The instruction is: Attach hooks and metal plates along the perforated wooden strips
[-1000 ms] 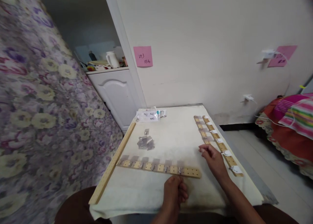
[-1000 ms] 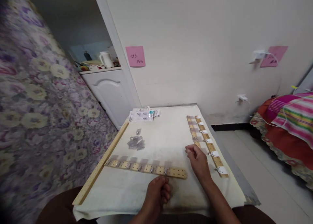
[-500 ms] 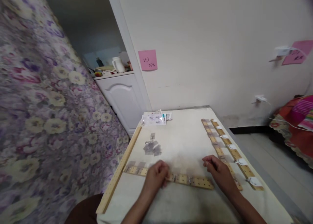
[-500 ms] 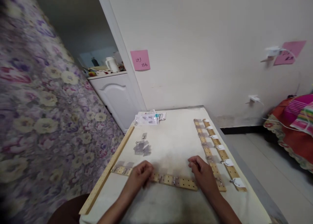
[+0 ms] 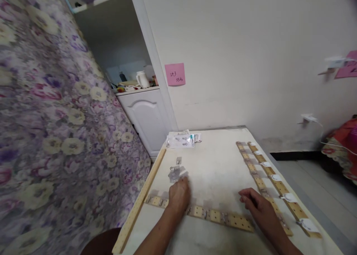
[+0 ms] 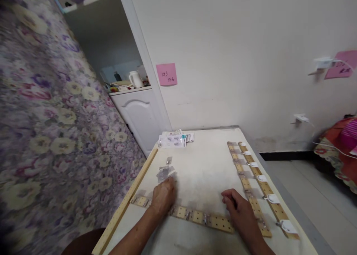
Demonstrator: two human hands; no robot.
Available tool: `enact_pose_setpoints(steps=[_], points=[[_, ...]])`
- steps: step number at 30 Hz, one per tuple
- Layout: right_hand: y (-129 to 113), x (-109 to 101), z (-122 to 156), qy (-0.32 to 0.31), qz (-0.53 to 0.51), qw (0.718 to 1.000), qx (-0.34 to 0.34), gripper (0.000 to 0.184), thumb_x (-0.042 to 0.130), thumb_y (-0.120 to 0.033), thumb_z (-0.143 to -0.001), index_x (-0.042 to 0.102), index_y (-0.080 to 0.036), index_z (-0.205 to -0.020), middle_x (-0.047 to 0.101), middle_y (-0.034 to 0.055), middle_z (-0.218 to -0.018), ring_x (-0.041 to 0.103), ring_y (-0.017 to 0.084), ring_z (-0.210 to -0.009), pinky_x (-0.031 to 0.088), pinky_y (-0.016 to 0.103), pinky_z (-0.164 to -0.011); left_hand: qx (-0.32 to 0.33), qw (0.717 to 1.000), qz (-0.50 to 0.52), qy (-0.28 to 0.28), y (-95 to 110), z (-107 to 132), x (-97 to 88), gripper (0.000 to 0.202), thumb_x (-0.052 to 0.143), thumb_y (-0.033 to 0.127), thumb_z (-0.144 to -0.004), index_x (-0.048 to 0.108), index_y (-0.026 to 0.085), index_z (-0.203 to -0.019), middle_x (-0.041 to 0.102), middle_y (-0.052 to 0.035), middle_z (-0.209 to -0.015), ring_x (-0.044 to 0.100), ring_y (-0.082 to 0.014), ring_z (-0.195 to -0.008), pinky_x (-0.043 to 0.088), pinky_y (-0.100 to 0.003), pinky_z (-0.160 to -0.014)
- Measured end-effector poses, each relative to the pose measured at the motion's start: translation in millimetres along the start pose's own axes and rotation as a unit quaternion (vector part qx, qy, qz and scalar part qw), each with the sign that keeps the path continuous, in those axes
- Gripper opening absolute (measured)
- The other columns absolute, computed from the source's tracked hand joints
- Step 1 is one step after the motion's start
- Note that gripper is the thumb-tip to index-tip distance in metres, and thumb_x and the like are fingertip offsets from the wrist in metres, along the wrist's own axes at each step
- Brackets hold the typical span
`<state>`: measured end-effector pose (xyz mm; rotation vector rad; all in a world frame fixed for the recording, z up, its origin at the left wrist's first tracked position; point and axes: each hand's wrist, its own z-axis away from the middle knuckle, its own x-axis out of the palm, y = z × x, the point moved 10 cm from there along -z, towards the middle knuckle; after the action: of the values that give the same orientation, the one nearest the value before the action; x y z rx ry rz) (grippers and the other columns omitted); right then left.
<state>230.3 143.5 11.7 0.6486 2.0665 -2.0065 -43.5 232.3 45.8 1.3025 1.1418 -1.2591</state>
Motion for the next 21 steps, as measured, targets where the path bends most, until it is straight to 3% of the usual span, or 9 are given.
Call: enact_pose_setpoints(steps=[2, 6, 13, 18, 21], points=[[-2.0, -0.6, 0.6, 0.002, 0.0, 1.0, -0.004, 0.029, 0.044, -0.046, -0.083, 0.059, -0.023, -0.09, 0.067, 0.0014, -0.076, 0.059, 0.018, -0.068, 0.044, 0.027, -0.063, -0.001, 1.0, -0.012, 0.003, -0.6, -0.6, 1.7, 0.03, 0.029, 0.013, -0.085, 0.055, 0.015, -0.1, 0.068, -0.0127, -0.096, 0.065, -0.0249, -0.089, 0.047, -0.035, -0.074], [-3.6, -0.8, 1.2, 0.005, 0.003, 1.0, -0.005, 0.028, 0.045, -0.046, -0.082, 0.059, -0.023, -0.089, 0.067, 0.0014, -0.077, 0.06, 0.019, -0.07, 0.044, 0.027, -0.063, -0.007, 1.0, -0.028, 0.012, -0.4, -5.0, 4.7, 0.033, 0.032, 0.029, -0.088, 0.05, 0.011, -0.109, 0.068, -0.0165, -0.095, 0.066, -0.0287, -0.089, 0.048, -0.038, -0.074], [-3.7, -1.6, 0.6, 0.012, -0.012, 1.0, -0.004, 0.028, 0.046, -0.047, -0.081, 0.06, -0.023, -0.087, 0.067, 0.0017, -0.074, 0.06, 0.019, -0.066, 0.045, 0.027, -0.062, -0.005, 0.999, -0.037, -0.01, -2.8, -15.2, 13.7, 0.03, 0.031, 0.009, -0.084, 0.058, 0.01, -0.097, 0.07, -0.0165, -0.089, 0.067, -0.0248, -0.086, 0.048, -0.033, -0.071], [-4.2, -1.2, 0.0, 0.009, -0.011, 1.0, -0.008, 0.026, 0.047, -0.044, -0.081, 0.06, -0.023, -0.088, 0.067, 0.0012, -0.074, 0.06, 0.018, -0.066, 0.045, 0.027, -0.062, -0.001, 0.999, -0.041, 0.01, -3.4, -11.2, 9.3, 0.033, 0.035, 0.03, -0.088, 0.051, 0.011, -0.109, 0.07, -0.0164, -0.091, 0.066, -0.0277, -0.088, 0.049, -0.037, -0.074], [-4.1, -1.8, 0.0, 0.009, -0.01, 1.0, -0.003, 0.026, 0.046, -0.044, -0.081, 0.06, -0.023, -0.089, 0.067, 0.0009, -0.075, 0.06, 0.017, -0.066, 0.045, 0.027, -0.063, 0.009, 0.999, -0.035, 0.007, 0.3, -14.9, 10.5, 0.031, 0.035, 0.028, -0.088, 0.053, 0.011, -0.106, 0.069, -0.0164, -0.091, 0.066, -0.0276, -0.089, 0.048, -0.037, -0.075]])
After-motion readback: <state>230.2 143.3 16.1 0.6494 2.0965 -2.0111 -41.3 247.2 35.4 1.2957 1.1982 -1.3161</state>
